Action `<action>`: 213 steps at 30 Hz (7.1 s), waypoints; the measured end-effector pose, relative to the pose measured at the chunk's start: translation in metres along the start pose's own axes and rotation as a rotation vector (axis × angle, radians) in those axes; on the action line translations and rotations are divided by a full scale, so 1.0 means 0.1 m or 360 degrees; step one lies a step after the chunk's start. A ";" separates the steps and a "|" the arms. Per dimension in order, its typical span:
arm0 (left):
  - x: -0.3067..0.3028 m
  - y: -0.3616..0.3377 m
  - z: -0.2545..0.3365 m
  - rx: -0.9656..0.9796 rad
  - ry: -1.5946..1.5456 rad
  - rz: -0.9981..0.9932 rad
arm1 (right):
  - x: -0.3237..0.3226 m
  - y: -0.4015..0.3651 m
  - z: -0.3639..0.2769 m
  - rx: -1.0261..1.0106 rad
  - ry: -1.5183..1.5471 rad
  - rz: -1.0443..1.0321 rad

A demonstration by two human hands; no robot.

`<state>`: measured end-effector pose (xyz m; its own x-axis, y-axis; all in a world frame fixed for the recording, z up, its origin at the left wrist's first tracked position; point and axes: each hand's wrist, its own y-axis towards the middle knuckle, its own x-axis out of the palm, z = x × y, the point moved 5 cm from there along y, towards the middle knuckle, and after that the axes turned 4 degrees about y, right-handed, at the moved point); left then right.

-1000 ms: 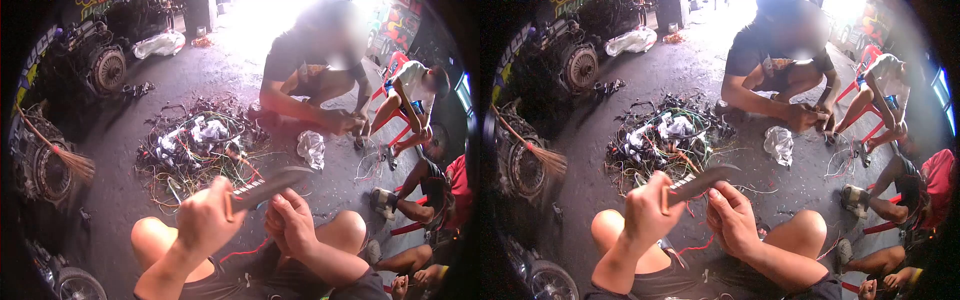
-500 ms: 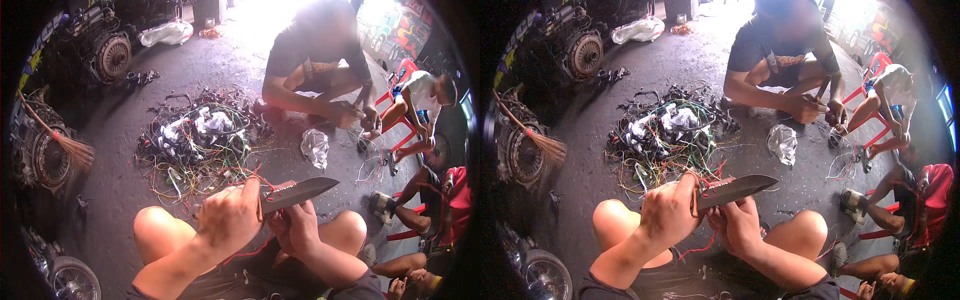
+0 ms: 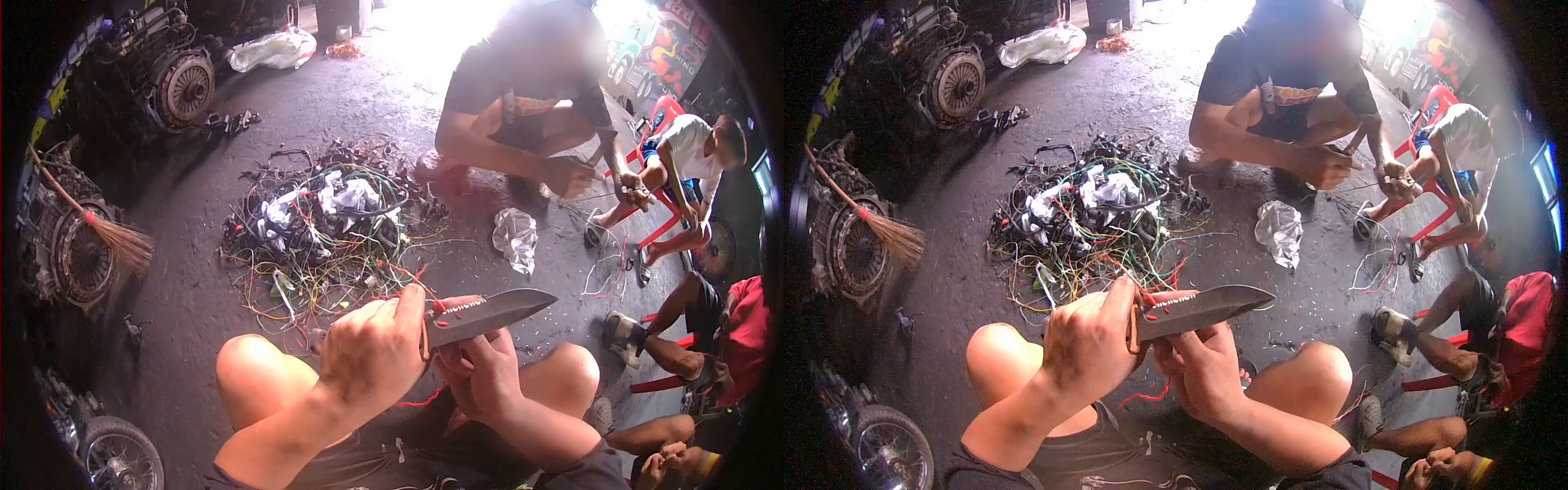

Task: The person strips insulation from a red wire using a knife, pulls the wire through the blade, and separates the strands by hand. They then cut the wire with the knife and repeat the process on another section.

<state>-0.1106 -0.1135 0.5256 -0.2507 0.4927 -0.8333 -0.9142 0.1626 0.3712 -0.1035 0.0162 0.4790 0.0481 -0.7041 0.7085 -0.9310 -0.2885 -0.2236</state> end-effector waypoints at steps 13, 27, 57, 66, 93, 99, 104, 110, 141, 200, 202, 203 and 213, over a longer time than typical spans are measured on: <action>0.01 0.04 -0.05 0.0076 0.0173 0.0082 | -0.05 -0.05 0.03 -0.0094 -0.0079 0.0177; -0.29 0.22 -0.83 -0.0551 0.0274 0.0255 | 0.06 -0.16 -0.18 0.0062 -0.0001 -0.0011; -0.10 -0.06 -0.04 -0.0010 -0.0038 0.0002 | 0.02 -0.01 -0.01 -0.0153 -0.0137 -0.0091; -0.13 -0.02 0.02 -0.0008 0.0003 0.0004 | 0.04 -0.01 -0.04 -0.0243 -0.0268 0.0002; -0.35 0.12 -0.63 -0.0471 0.0178 0.0323 | 0.08 -0.06 -0.11 -0.0066 -0.0235 0.0035; -0.10 -0.04 -0.46 -0.0795 -0.1605 -0.0333 | 0.08 -0.04 -0.12 0.0005 -0.0185 0.0052; -0.06 -0.04 -0.26 -0.0922 -0.2061 -0.0324 | 0.05 -0.01 -0.02 0.0105 -0.0065 -0.0019; 0.06 -0.07 -0.30 -0.1047 -0.2276 -0.0210 | 0.09 0.00 0.04 0.0262 -0.0105 -0.0073; 0.09 -0.10 -0.31 -0.0816 -0.1820 -0.0665 | -0.07 0.14 0.06 0.0309 -0.0295 -0.0137; -0.09 -0.30 -0.20 -0.0816 -0.0686 -0.0546 | -0.16 0.07 0.24 0.0441 -0.0188 -0.0426; -0.10 -0.31 -0.14 -0.0938 -0.0785 -0.0700 | -0.20 0.13 0.26 0.0383 -0.0317 -0.0414; 0.17 -0.28 -0.42 -0.0443 -0.1182 -0.0281 | -0.24 0.18 0.22 0.0206 -0.0359 -0.0436; 0.07 -0.19 -0.23 -0.0549 -0.1372 -0.0594 | -0.16 0.12 -0.02 0.0049 -0.0780 -0.0227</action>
<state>-0.1029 -0.1331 0.5032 0.2628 0.9346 -0.2396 -0.9640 0.2437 -0.1066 -0.1161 0.0254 0.4667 0.3449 -0.8757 0.3379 -0.8920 -0.4178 -0.1723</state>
